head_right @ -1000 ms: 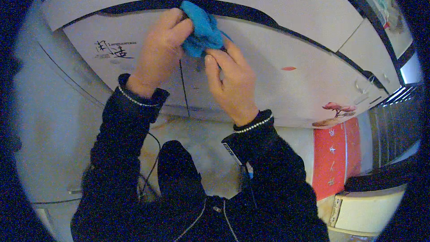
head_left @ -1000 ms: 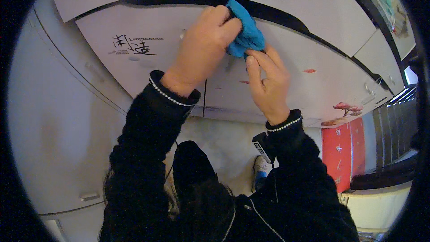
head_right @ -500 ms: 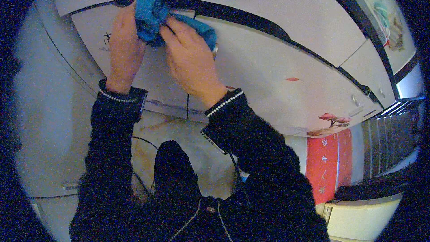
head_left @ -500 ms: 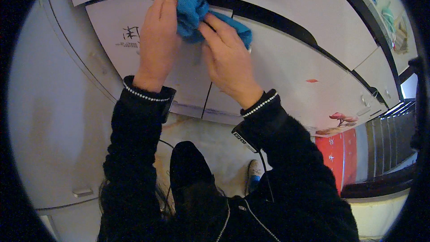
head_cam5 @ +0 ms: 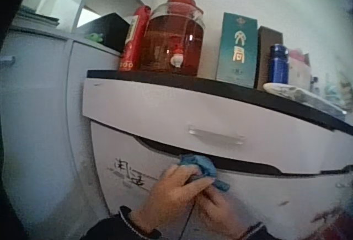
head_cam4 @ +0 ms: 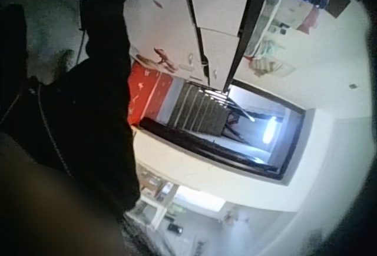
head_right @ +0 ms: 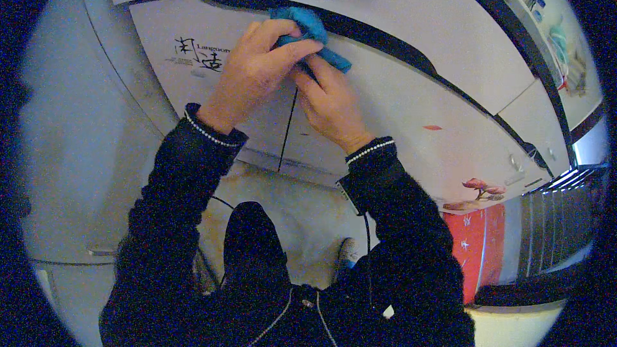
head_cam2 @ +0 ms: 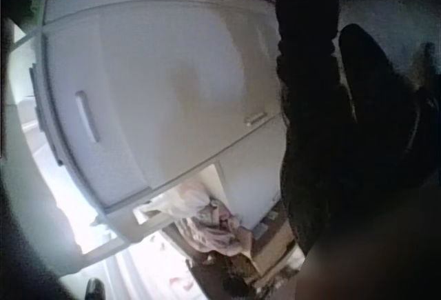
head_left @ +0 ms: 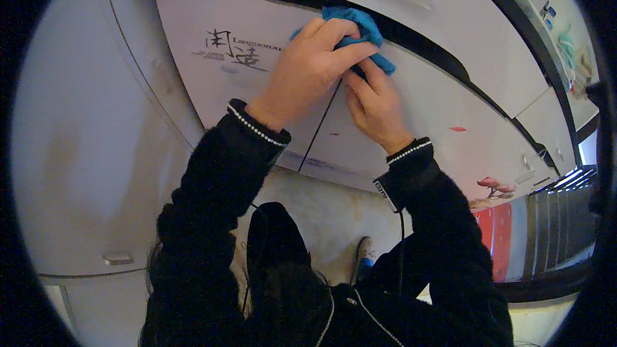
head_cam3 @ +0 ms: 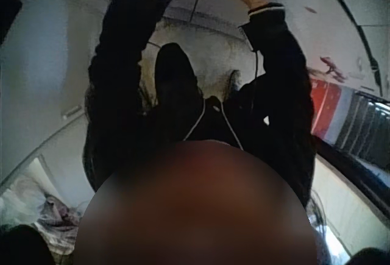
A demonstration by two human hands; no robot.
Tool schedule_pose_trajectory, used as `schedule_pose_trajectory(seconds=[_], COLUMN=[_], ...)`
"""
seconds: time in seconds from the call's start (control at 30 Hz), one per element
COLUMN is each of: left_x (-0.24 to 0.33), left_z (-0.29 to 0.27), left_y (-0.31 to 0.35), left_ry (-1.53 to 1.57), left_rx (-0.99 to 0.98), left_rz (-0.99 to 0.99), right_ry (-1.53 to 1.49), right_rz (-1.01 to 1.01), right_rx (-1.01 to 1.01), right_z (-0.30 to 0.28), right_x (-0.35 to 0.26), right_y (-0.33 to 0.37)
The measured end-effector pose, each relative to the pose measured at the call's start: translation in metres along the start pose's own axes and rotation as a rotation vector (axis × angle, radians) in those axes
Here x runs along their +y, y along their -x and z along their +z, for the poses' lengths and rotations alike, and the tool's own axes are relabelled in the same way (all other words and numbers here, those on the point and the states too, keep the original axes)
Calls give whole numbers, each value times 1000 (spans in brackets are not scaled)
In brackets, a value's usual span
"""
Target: The person wipes the front of a white cabinet with a blue cloth, then moves to wipe a nearby table surface. The person uses a cloth to clean the surfaces in a home environment.
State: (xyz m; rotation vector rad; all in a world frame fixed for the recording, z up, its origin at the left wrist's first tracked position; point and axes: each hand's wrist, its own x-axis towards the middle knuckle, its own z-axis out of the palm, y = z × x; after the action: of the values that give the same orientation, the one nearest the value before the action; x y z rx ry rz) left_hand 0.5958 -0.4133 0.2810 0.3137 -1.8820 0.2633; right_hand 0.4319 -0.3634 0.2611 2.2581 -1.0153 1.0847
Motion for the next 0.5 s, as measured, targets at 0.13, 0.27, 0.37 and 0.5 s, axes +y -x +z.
schedule_pose_trajectory(seconds=[0.13, 0.27, 0.37, 0.5], left_x=[-25, -54, -77, -100], left_z=[-19, -36, -51, -73], left_y=[12, 35, 51, 72], left_ry=[-114, -179, -170, -278], left_rx=[-32, 61, 132, 173], left_rz=[9, -28, -193, -273], right_ry=[60, 35, 29, -8], right_rz=[-164, -195, -187, -220], right_rx=[-43, -32, -6, 29], right_z=[7, 26, 43, 62], right_x=[5, -4, -12, -11], right_y=[-6, -20, -30, -47])
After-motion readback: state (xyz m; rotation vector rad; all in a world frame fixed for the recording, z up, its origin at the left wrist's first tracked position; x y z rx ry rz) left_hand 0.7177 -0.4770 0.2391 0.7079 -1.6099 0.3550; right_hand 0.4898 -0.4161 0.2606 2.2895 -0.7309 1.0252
